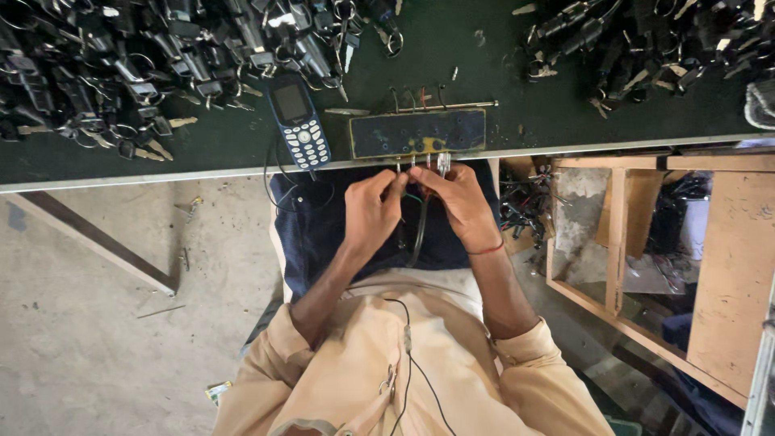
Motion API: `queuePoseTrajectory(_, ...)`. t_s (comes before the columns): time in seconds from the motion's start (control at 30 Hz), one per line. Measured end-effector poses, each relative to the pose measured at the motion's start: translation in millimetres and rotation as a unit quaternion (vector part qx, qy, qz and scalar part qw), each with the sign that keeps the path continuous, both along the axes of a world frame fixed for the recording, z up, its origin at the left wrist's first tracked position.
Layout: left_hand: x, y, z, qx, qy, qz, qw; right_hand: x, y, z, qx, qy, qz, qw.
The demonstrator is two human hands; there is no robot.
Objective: The person sits at a workbench covered with piles of black DC power connectors and tests them one at a time. They pick a connector, attach its wires to a test board, press buttons on a mobile phone used as a tester, then place the connector back on the table and reach for the next one.
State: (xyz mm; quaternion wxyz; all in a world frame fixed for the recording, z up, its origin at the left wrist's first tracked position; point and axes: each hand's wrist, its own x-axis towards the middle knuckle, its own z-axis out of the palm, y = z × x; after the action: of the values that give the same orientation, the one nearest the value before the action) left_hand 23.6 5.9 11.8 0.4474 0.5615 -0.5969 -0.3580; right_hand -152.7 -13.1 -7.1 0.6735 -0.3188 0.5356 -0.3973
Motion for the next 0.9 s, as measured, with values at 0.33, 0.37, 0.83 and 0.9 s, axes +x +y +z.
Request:
queuePoseTrajectory(0.33, -1, -8, -1, 0.140, 0.056, 0.009, 0.989, -54, 10, 4, -0.143, 0.187, 0.319, 0.918)
queuePoseTrajectory(0.37, -2, -8, -2, 0.137, 0.058, 0.010, 0.989, -54, 14, 2, -0.194, 0.228, 0.361, 0.883)
queuePoseTrajectory(0.83, -12, -16, 19, 0.246, 0.198, 0.049, 0.948, -21, 31, -44, -0.399, 0.361, 0.502, 0.677)
queuePoseTrajectory(0.9, -4, -10, 36, 0.135, 0.020, 0.074, 0.988, -36, 34, -38, -0.424, 0.284, 0.461, 0.726)
